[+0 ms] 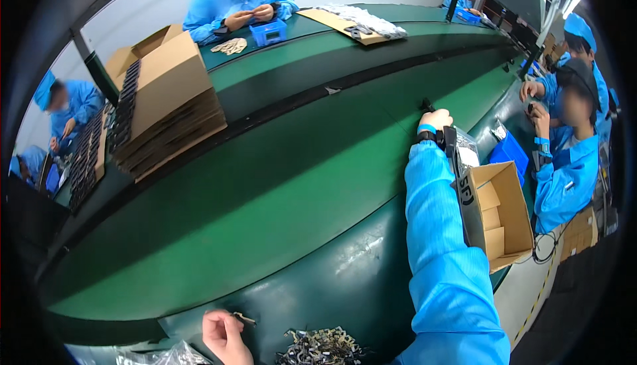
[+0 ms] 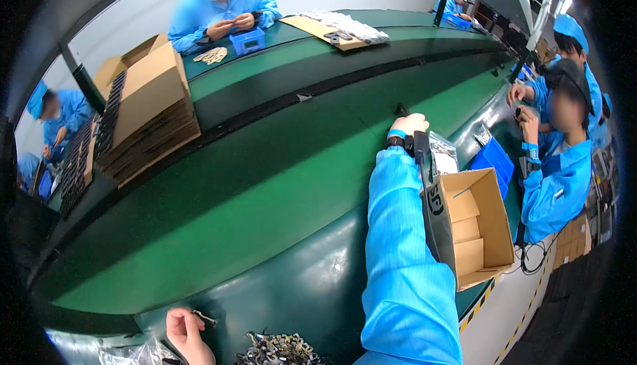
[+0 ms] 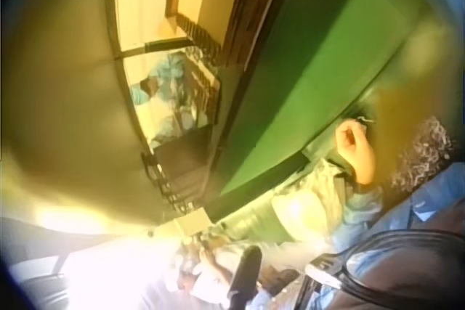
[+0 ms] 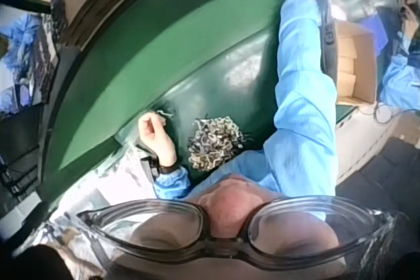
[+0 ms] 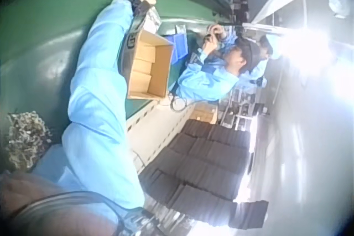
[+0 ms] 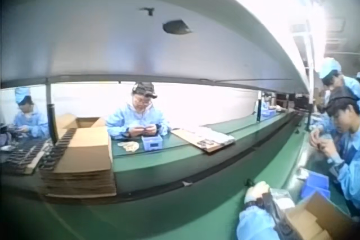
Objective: Assembling small electronic and plastic components, including wiring and housing pieces, at an industrial workstation.
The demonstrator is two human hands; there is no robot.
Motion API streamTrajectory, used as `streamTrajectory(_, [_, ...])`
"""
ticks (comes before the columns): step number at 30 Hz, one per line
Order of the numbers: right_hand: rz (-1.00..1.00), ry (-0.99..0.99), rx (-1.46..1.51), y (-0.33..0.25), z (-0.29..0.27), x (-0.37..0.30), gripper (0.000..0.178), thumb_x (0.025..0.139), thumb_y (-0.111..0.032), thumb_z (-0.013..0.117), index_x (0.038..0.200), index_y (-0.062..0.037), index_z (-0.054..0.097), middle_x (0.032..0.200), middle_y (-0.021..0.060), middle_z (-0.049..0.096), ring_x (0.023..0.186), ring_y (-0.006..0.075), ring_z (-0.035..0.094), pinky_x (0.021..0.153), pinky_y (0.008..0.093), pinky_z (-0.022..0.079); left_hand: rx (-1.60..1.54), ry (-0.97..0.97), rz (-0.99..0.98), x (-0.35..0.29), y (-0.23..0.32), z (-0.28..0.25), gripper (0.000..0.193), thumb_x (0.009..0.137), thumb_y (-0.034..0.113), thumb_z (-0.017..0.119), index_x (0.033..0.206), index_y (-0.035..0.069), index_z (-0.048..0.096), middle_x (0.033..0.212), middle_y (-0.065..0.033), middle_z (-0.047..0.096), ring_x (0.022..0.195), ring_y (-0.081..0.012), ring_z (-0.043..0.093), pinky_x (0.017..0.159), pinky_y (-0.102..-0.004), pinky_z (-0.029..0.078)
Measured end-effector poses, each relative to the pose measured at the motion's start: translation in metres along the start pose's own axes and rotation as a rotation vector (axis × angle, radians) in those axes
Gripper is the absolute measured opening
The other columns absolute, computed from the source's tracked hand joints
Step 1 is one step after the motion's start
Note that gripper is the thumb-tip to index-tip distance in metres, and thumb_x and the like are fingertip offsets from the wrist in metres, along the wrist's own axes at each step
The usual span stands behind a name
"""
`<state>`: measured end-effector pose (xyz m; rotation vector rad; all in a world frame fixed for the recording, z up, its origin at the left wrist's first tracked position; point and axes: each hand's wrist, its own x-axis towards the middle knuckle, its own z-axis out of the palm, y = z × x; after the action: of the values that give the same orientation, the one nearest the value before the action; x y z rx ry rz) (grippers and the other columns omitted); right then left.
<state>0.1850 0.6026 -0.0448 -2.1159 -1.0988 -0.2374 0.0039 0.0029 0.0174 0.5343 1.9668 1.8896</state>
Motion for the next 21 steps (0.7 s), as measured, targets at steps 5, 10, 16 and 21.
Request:
streamTrajectory(5, [0.077, -0.336, 0.646, -0.025, -0.079, -0.088, 0.02, 0.077, -0.013, 0.061, 0.088, 0.0017, 0.07, 0.09, 0.0234, 0.07, 0.089, 0.0387, 0.067, 0.082, 0.0492, 0.051, -0.004, 0.06, 0.071, 0.0, -0.013, -0.005, 0.008, 0.095, 0.008, 0.056, 0.088, 0.004, 0.053, 0.074, 0.0003, 0.052, 0.065, -0.0062, 0.049, 0.059, -0.0199, 0.038])
streamTrajectory(10, [0.272, -1.216, 1.467, -0.023, -0.19, -0.175, 0.012, 0.083, -0.004, 0.052, 0.094, -0.0005, 0.057, 0.07, 0.008, 0.059, 0.044, 0.0125, 0.049, 0.04, 0.0265, 0.041, -0.166, 0.077, 0.167, 0.001, -0.012, -0.005, 0.009, 0.096, 0.011, 0.057, 0.09, 0.005, 0.053, 0.074, 0.0003, 0.054, 0.064, -0.0064, 0.049, 0.058, -0.0206, 0.039])
streamTrajectory(16, [0.17, -1.888, 1.548, 0.034, -0.357, -0.259, 0.025, 0.088, -0.01, 0.052, 0.111, 0.0, 0.057, 0.094, 0.0073, 0.063, 0.073, 0.0115, 0.056, 0.059, 0.0257, 0.046, -0.426, 0.067, 0.222, -0.016, 0.045, -0.009, 0.008, 0.098, 0.015, 0.054, 0.101, 0.008, 0.052, 0.087, -0.0018, 0.053, 0.075, -0.0101, 0.051, 0.066, -0.0231, 0.042])
streamTrajectory(21, [0.2, -2.119, 1.438, 0.071, -0.431, -0.296, 0.033, 0.09, -0.012, 0.052, 0.122, -0.0029, 0.05, 0.095, 0.0027, 0.06, 0.077, 0.0097, 0.054, 0.064, 0.0247, 0.044, -0.442, -0.076, 0.318, -0.034, 0.075, 0.006, 0.052, 0.085, -0.006, 0.06, 0.13, 0.01, 0.039, 0.115, -0.0107, 0.057, 0.106, -0.0194, 0.056, 0.091, -0.0282, 0.044])
